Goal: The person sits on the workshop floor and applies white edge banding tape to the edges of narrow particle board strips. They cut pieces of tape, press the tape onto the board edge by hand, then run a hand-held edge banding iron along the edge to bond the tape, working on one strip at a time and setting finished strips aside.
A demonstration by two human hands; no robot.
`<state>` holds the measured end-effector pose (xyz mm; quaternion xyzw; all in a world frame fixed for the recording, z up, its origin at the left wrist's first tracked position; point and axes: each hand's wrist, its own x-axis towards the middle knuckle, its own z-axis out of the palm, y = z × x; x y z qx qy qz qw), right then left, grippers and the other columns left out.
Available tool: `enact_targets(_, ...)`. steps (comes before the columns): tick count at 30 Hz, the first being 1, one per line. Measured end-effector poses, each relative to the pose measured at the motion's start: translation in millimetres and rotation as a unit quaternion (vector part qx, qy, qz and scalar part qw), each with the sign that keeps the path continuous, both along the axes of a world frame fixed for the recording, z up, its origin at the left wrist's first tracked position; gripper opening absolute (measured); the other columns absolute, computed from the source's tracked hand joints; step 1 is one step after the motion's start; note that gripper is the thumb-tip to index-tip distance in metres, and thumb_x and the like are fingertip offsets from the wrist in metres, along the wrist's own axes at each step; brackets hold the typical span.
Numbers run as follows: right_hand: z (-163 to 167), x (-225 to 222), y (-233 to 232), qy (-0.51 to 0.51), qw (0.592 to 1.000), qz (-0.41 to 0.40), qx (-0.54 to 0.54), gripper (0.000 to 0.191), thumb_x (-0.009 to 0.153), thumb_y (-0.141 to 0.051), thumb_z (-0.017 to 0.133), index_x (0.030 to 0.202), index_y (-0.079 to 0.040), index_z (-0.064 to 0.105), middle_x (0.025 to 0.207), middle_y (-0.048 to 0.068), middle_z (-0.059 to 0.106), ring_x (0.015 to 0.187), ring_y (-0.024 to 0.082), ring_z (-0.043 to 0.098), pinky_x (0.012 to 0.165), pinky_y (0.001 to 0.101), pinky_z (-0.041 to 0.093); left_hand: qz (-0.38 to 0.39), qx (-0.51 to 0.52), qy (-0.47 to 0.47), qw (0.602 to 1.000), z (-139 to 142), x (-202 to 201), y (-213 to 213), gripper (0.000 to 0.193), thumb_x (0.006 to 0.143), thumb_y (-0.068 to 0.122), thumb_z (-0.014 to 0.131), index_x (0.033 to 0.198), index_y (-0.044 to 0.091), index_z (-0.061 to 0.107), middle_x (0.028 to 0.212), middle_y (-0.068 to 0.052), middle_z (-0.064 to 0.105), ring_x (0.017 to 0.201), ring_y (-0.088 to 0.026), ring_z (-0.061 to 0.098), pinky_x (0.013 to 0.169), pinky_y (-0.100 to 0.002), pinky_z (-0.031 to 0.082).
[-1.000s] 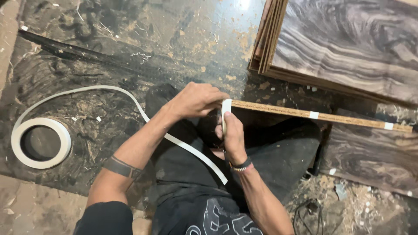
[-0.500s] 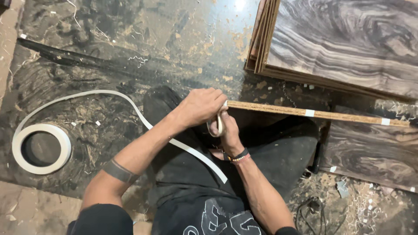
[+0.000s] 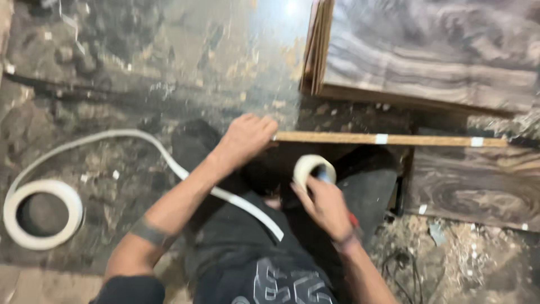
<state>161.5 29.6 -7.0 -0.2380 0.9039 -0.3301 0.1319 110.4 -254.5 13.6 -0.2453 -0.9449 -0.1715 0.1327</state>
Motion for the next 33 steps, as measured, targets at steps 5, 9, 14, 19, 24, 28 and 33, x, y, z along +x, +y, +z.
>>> enact_targets(5,56.4,21.0,65.6,0.062,0.97,0.04,0.233,0.032,0.078,-0.022,0.075,0.102,-0.003,0.066,0.095,0.015,0.069,0.087,0.035,0.067,0.071,0.0454,0.055,-0.066,0.012,-0.031,0.997,-3.2,-10.3,-5.2,0.031,0.083,0.031,0.077,0.097,0.011,0.057,0.088,-0.007,0.059,0.084,-0.027,0.065,0.072,-0.041,0.053)
enact_targets(9,62.8,27.4,77.7,-0.003,0.953,0.045,0.299,0.035,0.078,-0.025,0.076,0.105,-0.005,0.063,0.101,0.013,0.068,0.096,0.033,0.066,0.077,0.0441,0.055,-0.1,-0.012,-0.076,0.992,-2.5,-26.6,-30.3,0.027,0.089,0.032,0.075,0.098,0.012,0.058,0.092,-0.006,0.062,0.086,-0.028,0.067,0.068,-0.042,0.054)
enact_targets(14,79.6,19.6,88.9,-0.037,0.965,0.032,0.258,0.046,0.08,-0.031,0.079,0.117,-0.009,0.066,0.101,0.011,0.071,0.096,0.031,0.068,0.078,0.0424,0.056,-0.01,-0.091,-0.128,0.988,20.1,-47.7,-97.8,0.028,0.085,0.035,0.075,0.1,0.015,0.061,0.092,-0.004,0.065,0.09,-0.028,0.068,0.07,-0.042,0.054)
enact_targets(19,109.2,-11.2,102.8,0.156,0.985,-0.042,0.06,0.044,0.081,-0.029,0.079,0.119,-0.009,0.067,0.115,0.014,0.072,0.107,0.033,0.067,0.089,0.0413,0.055,0.08,-0.152,-0.121,0.978,50.0,-31.0,-155.6,0.027,0.083,0.027,0.076,0.105,0.017,0.066,0.102,-0.002,0.069,0.104,-0.026,0.066,0.085,-0.042,0.053)
enact_targets(24,107.2,-81.1,97.1,0.234,0.965,-0.065,0.1,0.057,0.088,-0.03,0.08,0.135,-0.006,0.059,0.132,0.017,0.063,0.126,0.036,0.058,0.106,0.0473,0.047,0.077,-0.252,0.092,0.96,54.5,11.2,-125.3,0.033,0.079,0.017,0.076,0.111,0.011,0.069,0.115,-0.01,0.07,0.118,-0.028,0.063,0.105,-0.047,0.048)
enact_targets(28,86.6,-112.2,61.9,0.222,0.972,-0.014,0.074,0.065,0.081,-0.033,0.081,0.137,-0.007,0.058,0.135,0.017,0.06,0.129,0.036,0.053,0.111,0.05,0.04,-0.163,0.112,-0.218,0.956,19.3,74.8,-39.8,0.062,0.07,0.042,0.085,0.116,0.004,0.065,0.109,-0.016,0.068,0.104,-0.039,0.062,0.09,-0.049,0.049)
enact_targets(33,54.7,-121.9,21.1,0.247,0.969,0.017,0.024,0.04,0.087,-0.018,0.077,0.125,-0.012,0.065,0.117,0.006,0.069,0.116,0.026,0.063,0.108,0.0482,0.039,-0.157,0.039,-0.397,0.904,-15.6,114.1,9.1,0.016,0.096,0.028,0.069,0.101,0.013,0.07,0.098,-0.008,0.073,0.098,-0.031,0.069,0.083,-0.043,0.054)
